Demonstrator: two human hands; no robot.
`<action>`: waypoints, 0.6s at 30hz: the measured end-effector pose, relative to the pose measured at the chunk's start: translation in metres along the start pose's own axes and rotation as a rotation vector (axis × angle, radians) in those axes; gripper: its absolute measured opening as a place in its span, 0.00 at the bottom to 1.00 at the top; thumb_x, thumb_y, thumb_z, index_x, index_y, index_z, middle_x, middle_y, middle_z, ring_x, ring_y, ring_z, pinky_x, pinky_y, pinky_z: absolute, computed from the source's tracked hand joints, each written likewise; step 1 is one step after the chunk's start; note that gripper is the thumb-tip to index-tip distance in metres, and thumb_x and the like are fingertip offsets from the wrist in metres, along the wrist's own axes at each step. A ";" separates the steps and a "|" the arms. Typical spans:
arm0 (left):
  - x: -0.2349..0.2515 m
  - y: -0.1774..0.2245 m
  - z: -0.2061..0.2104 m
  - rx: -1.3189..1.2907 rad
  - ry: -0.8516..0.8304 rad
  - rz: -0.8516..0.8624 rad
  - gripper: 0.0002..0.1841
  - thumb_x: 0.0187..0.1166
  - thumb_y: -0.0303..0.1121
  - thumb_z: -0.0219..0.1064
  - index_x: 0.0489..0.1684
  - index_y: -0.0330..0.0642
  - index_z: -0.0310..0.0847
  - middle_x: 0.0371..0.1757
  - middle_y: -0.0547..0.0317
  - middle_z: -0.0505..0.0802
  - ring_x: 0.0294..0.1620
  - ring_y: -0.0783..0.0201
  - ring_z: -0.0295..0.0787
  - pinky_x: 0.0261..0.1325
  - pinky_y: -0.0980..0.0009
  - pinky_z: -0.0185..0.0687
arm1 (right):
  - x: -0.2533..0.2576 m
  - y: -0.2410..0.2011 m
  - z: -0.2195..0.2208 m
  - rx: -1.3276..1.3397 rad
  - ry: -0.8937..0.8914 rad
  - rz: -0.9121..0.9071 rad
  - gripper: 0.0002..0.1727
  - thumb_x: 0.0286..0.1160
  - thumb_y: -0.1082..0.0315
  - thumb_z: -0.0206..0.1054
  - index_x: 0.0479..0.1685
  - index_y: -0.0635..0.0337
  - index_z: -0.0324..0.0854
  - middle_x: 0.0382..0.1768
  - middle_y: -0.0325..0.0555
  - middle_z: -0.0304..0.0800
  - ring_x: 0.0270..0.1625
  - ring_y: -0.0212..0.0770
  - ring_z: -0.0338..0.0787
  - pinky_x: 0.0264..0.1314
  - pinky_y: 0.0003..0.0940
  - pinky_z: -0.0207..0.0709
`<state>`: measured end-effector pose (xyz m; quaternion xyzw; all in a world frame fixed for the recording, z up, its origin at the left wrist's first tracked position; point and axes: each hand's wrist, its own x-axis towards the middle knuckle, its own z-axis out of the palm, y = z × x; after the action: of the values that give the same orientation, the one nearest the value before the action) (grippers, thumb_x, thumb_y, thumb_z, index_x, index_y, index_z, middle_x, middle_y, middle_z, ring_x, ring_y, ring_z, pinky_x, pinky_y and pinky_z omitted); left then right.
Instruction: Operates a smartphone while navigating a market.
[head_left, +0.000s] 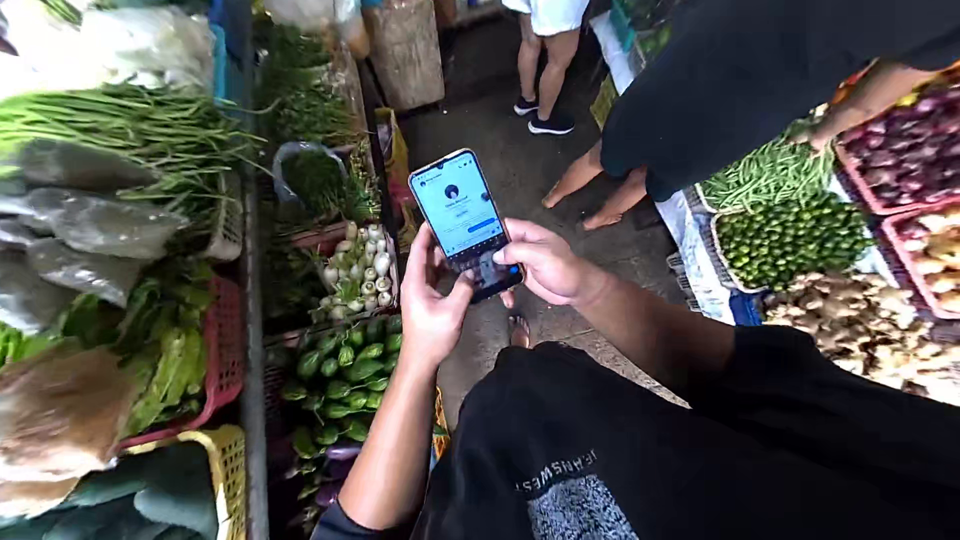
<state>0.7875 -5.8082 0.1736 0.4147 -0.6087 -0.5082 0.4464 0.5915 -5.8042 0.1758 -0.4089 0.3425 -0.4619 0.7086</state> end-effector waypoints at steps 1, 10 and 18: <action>0.015 0.000 0.008 0.006 -0.002 -0.010 0.42 0.70 0.23 0.71 0.90 0.48 0.56 0.65 0.53 0.91 0.56 0.56 0.93 0.54 0.57 0.94 | 0.007 -0.006 -0.011 0.000 0.014 -0.008 0.16 0.78 0.72 0.52 0.61 0.59 0.78 0.42 0.51 0.92 0.28 0.39 0.91 0.20 0.32 0.84; 0.138 -0.024 0.027 -0.039 -0.102 -0.075 0.42 0.72 0.21 0.66 0.92 0.48 0.53 0.62 0.53 0.92 0.56 0.58 0.93 0.57 0.59 0.93 | 0.093 -0.045 -0.081 -0.110 0.179 0.041 0.19 0.78 0.76 0.64 0.67 0.59 0.76 0.44 0.53 0.92 0.25 0.38 0.88 0.15 0.26 0.77; 0.300 -0.067 -0.007 -0.116 -0.181 -0.107 0.43 0.70 0.19 0.64 0.92 0.47 0.53 0.60 0.55 0.92 0.55 0.60 0.93 0.56 0.61 0.92 | 0.234 -0.081 -0.138 -0.131 0.218 0.123 0.19 0.75 0.76 0.59 0.66 0.59 0.75 0.43 0.53 0.92 0.25 0.39 0.89 0.18 0.29 0.81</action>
<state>0.7201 -6.1064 0.1444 0.3727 -0.5931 -0.6009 0.3850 0.5215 -6.0790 0.1632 -0.3800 0.4713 -0.4357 0.6660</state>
